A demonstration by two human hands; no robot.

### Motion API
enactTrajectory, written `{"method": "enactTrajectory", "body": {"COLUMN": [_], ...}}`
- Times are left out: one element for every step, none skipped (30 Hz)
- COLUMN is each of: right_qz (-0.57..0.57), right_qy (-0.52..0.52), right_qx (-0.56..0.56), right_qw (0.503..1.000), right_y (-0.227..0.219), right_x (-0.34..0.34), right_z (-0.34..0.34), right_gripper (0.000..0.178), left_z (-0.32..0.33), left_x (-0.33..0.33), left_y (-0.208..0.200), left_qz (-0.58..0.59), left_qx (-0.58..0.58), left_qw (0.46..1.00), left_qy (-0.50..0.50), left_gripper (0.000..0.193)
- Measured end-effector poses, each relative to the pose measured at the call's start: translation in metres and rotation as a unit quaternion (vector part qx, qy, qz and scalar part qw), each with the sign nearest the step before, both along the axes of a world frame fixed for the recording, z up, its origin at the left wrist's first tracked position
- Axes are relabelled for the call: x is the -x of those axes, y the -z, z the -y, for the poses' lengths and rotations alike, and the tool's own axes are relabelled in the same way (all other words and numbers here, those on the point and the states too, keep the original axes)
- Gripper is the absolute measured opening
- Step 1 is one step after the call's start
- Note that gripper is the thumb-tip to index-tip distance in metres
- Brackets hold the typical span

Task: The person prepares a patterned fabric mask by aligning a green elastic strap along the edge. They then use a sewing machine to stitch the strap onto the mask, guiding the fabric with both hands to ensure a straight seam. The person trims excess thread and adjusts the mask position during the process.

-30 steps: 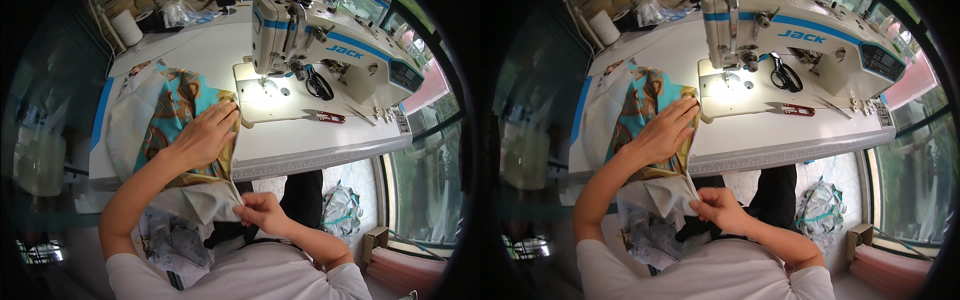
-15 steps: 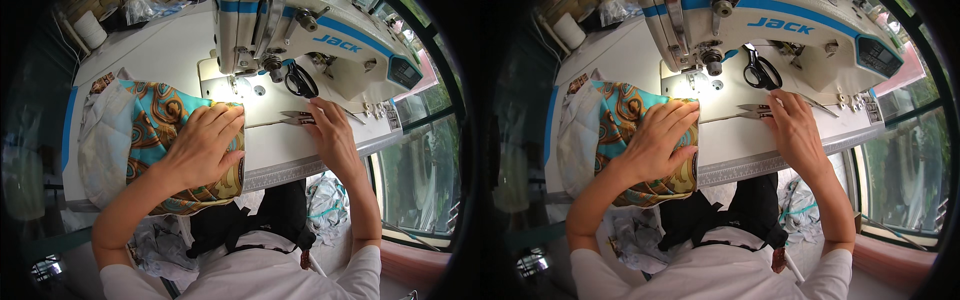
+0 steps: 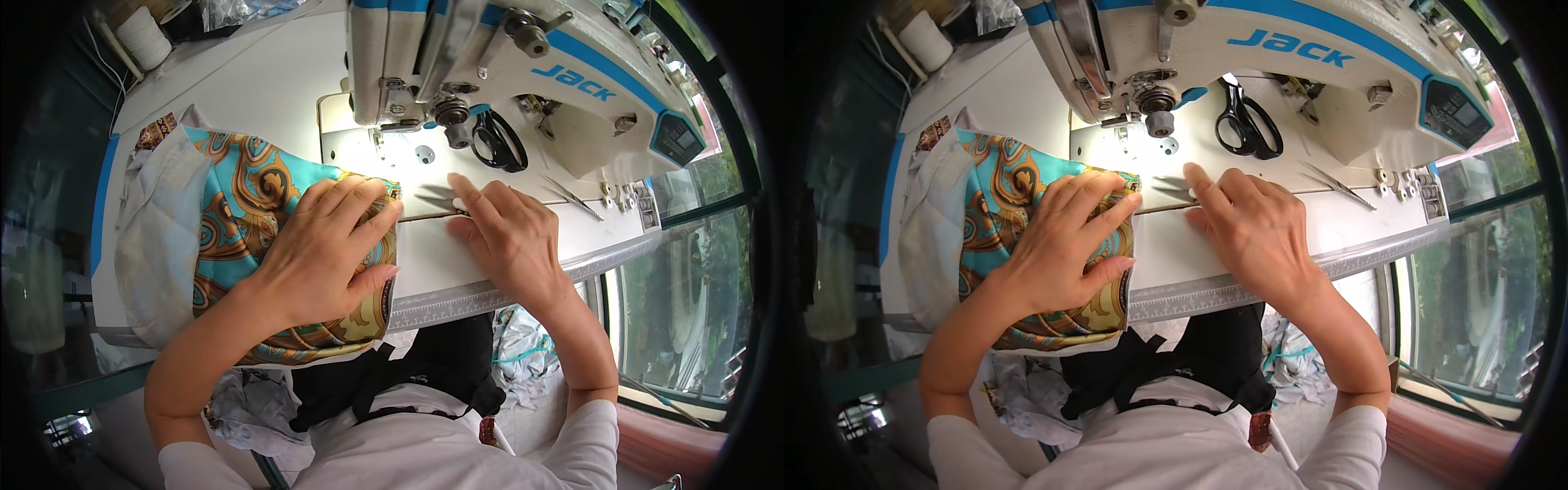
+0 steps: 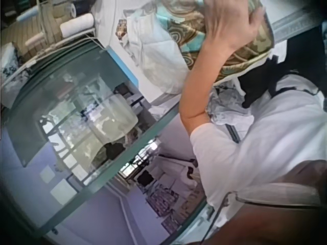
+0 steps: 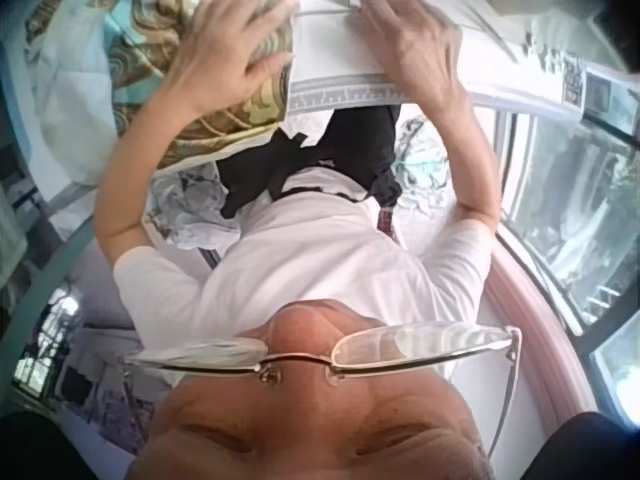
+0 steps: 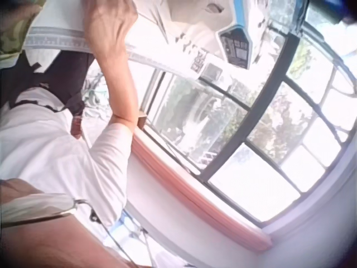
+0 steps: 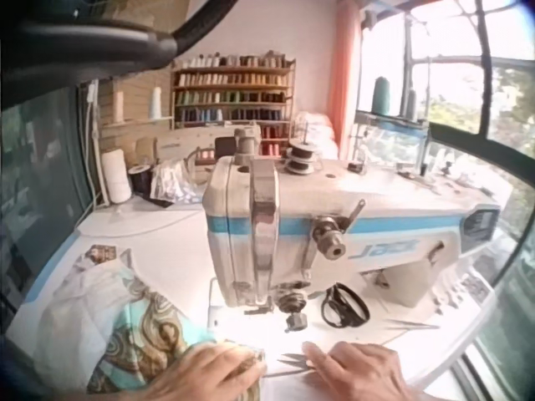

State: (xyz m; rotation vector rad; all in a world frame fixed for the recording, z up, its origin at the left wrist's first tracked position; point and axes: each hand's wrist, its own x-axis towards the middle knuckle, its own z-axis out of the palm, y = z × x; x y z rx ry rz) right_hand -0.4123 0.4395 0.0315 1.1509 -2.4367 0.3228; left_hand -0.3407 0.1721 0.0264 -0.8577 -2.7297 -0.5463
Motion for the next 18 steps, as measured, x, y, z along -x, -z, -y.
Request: {"method": "enactTrajectory", "body": {"right_qz": [-0.026,-0.052,-0.079,-0.087,-0.094,-0.102,-0.103,-0.105,-0.107,-0.110,-0.113,-0.115,-0.114,-0.112,-0.110,-0.111,-0.112,-0.114], "right_qy": [-0.013,-0.026,-0.038,-0.042,-0.046,-0.050,-0.055,-0.061,-0.066,-0.061,-0.057,-0.053,-0.051,-0.051,-0.050,-0.053,-0.054,-0.055], "right_qx": [0.005,0.009,0.012,0.000,-0.011,-0.023,-0.021,-0.020,-0.019,-0.019,-0.019,-0.019,-0.019,-0.017,-0.016,-0.015,-0.015,-0.016], "right_qw": [1.000,0.998,0.996,0.995,0.994,0.993,0.993,0.992,0.992,0.992,0.992,0.992,0.992,0.992,0.993,0.992,0.992,0.992], "right_y": [0.004,0.006,0.007,0.004,0.001,0.000,0.001,0.002,0.002,0.002,0.002,0.002,0.003,0.004,0.005,0.006,0.005,0.004], "right_x": [0.004,0.009,0.013,0.014,0.015,0.015,0.018,0.020,0.022,0.022,0.022,0.021,0.022,0.022,0.023,0.023,0.023,0.023], "right_z": [0.001,0.002,0.003,0.005,0.010,0.014,0.017,0.021,0.023,0.024,0.025,0.026,0.027,0.027,0.028,0.028,0.027,0.026], "right_gripper": [0.046,0.046,0.045,0.043,0.042,0.040,0.040,0.039,0.039,0.038,0.038,0.038,0.038,0.038,0.038,0.038,0.038,0.037], "left_z": [0.000,-0.001,-0.001,-0.001,-0.001,0.000,0.000,0.000,0.000,-0.001,0.000,0.000,0.000,0.001,0.001,0.002,0.001,0.001], "left_x": [0.000,0.001,0.001,0.001,0.000,0.001,0.001,0.001,0.001,0.001,0.001,0.001,0.001,0.000,0.000,-0.001,0.000,0.000], "left_y": [0.000,0.000,0.000,-0.001,-0.001,0.000,0.000,0.000,-0.001,-0.001,-0.001,0.000,0.000,0.000,0.000,0.000,0.000,0.001], "left_qz": [0.000,-0.001,0.001,0.002,0.005,0.006,0.007,0.007,0.008,0.009,0.010,0.011,0.011,0.012,0.013,0.015,0.015,0.015], "left_qx": [-0.005,-0.011,-0.012,-0.013,-0.013,-0.013,-0.013,-0.013,-0.016,-0.019,-0.021,-0.022,-0.023,-0.022,-0.022,-0.022,-0.022,-0.021], "left_qw": [1.000,1.000,1.000,1.000,1.000,1.000,1.000,1.000,1.000,1.000,1.000,1.000,1.000,1.000,1.000,1.000,1.000,1.000], "left_qy": [0.002,0.003,0.003,0.002,0.002,0.000,-0.001,-0.002,-0.001,0.001,0.003,0.003,0.004,0.003,0.001,-0.001,-0.001,-0.001], "left_gripper": [0.070,0.070,0.071,0.071,0.071,0.071,0.071,0.071,0.071,0.071,0.071,0.071,0.071,0.071,0.071,0.071,0.072,0.072]}}
